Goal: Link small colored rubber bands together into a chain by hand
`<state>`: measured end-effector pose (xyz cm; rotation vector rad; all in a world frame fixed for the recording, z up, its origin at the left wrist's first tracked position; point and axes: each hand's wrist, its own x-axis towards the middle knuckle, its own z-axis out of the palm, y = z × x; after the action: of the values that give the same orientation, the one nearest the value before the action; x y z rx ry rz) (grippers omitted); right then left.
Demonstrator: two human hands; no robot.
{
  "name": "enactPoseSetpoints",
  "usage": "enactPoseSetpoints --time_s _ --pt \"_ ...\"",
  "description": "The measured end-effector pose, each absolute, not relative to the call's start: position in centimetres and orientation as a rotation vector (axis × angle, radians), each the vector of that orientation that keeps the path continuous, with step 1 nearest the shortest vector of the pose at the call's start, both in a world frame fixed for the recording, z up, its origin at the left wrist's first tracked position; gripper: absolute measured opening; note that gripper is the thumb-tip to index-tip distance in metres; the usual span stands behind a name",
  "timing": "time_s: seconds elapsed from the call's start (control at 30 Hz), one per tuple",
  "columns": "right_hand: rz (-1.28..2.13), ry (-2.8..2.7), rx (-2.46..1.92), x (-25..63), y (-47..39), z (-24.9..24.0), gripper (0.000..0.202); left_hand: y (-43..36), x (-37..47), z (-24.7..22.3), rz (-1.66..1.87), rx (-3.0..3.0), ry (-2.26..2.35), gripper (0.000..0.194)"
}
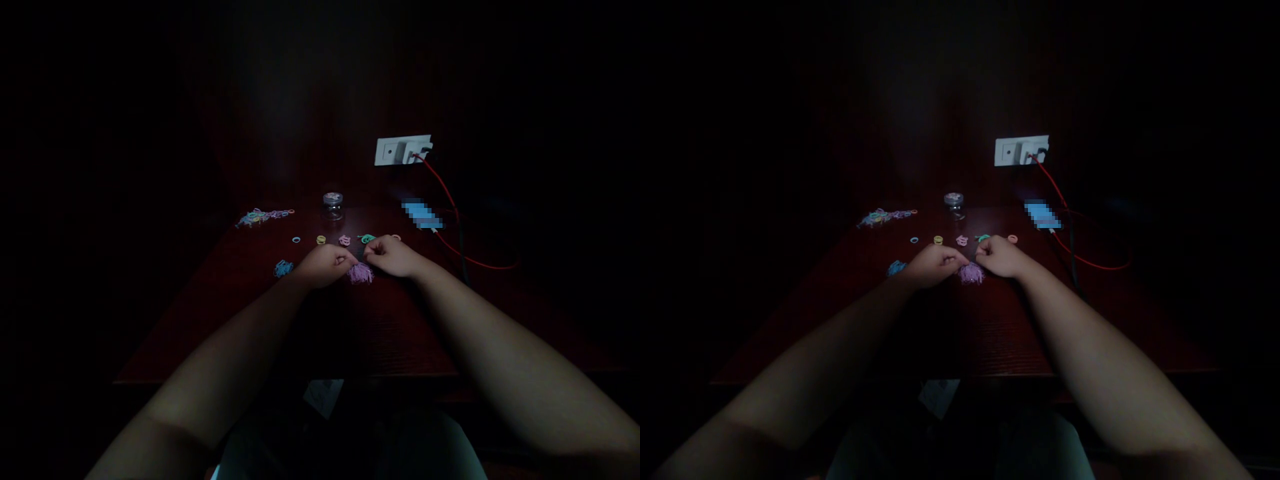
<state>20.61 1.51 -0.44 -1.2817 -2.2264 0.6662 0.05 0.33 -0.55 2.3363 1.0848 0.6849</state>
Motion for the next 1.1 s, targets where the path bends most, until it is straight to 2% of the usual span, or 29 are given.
enactPoseSetpoints --time_s 0.47,0.67,0.8,0.93,1.1 --pt "0.701 -2.250 -1.238 20.3 1.0 0.1 0.020 0.3 0.0 -0.5 0.704 2.385 1.066 0.029" --pt "0.693 -2.194 -1.244 20.4 1.0 0.3 0.016 0.2 0.1 -0.5 0.774 2.340 1.081 0.029" --pt "0.668 -2.152 -1.256 20.5 1.2 0.0 0.016 0.5 -0.3 -0.5 0.914 2.326 1.105 0.028" --pt "0.667 -2.134 -1.227 20.8 1.8 -0.6 0.017 1.4 -1.8 -0.6 1.206 2.179 1.217 0.027" --pt "0.675 -2.097 -1.248 20.7 1.6 -0.5 0.017 3.1 -7.4 -0.8 1.460 2.031 1.628 0.026"
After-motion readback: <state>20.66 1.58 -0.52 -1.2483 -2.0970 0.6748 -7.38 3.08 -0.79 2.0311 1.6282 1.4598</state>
